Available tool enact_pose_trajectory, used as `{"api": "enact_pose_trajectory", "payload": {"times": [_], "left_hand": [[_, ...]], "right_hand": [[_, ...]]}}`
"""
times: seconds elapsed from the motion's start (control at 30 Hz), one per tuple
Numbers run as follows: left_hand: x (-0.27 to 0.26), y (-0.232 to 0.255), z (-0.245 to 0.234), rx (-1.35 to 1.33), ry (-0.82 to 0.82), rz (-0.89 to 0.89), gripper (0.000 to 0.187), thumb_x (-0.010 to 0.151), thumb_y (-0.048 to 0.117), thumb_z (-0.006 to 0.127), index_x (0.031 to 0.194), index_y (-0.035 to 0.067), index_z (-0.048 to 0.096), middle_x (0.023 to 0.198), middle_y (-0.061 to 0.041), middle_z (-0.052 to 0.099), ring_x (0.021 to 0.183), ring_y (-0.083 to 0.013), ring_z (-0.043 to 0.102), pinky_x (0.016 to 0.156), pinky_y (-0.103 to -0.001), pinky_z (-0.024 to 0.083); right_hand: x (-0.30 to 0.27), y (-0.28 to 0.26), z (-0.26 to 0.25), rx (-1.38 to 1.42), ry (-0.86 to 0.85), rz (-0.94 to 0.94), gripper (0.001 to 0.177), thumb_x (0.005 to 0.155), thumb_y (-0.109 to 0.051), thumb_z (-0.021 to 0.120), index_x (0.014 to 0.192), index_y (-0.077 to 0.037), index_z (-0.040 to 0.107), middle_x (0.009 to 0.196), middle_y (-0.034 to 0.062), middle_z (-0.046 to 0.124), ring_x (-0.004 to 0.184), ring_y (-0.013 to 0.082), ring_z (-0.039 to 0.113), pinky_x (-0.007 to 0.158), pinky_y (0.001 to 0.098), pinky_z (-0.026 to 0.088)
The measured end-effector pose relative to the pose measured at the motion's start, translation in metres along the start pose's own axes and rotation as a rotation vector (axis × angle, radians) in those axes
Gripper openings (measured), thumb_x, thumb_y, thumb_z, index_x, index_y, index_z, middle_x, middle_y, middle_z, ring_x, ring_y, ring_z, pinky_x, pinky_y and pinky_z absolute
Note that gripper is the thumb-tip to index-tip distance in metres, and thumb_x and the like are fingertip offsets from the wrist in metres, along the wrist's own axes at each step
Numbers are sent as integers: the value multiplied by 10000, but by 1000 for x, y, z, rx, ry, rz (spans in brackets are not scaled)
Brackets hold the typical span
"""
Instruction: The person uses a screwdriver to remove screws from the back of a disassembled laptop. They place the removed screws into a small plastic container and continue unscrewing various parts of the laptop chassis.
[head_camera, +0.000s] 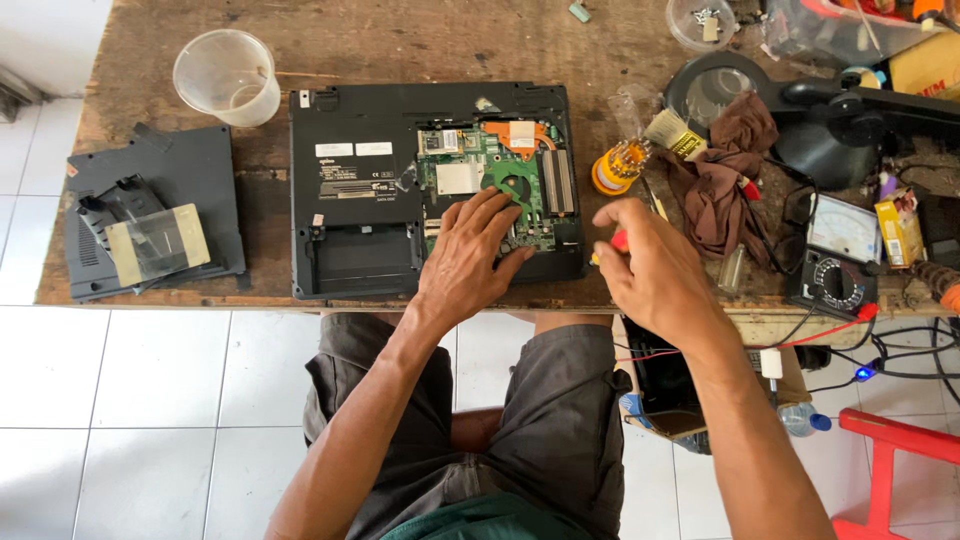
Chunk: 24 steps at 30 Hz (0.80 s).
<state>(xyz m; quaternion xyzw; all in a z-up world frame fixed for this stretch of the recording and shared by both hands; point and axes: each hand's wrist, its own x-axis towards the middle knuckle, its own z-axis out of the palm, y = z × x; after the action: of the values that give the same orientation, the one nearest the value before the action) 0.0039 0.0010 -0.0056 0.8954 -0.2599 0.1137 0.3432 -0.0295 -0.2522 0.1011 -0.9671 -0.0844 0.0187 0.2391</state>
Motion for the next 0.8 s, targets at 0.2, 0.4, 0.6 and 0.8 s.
{"api": "enact_pose_trajectory", "payload": {"times": [0.2,0.4,0.6,0.8], "left_hand": [[1,-2,9,73,-26,-7,517,1047,399,785,1474,131,670,1506,-133,647,1562,-342,502,1262,-558,353],[12,21,48,97,0,108,530,882,372,915,1345,197,725,1352,-40,687,1398,-255,580,1230,-740,179],[27,30,66,42,-82,136,443,817,400,954,1169,219,755,1270,-1,713,1300,-199,614,1210,-668,264],[27,27,57,-126,-124,142,395,816,317,948,1122,158,755,1254,-42,623,1269,-275,579,1150,-540,374]], "right_hand": [[-6,-14,-7,-21,69,-70,337,1088,-353,730,1305,-95,728,905,284,772,929,526,776,791,644,595],[3,5,9,-121,42,-22,312,1058,-310,708,1340,-183,669,1029,240,779,1037,502,769,842,633,597],[-2,-14,-14,68,4,-128,381,1059,-257,686,1364,-28,702,1119,293,747,1065,475,763,920,577,623],[1,22,13,-16,107,13,216,1087,-395,701,1228,-236,744,889,192,804,964,473,789,793,595,610]]}}
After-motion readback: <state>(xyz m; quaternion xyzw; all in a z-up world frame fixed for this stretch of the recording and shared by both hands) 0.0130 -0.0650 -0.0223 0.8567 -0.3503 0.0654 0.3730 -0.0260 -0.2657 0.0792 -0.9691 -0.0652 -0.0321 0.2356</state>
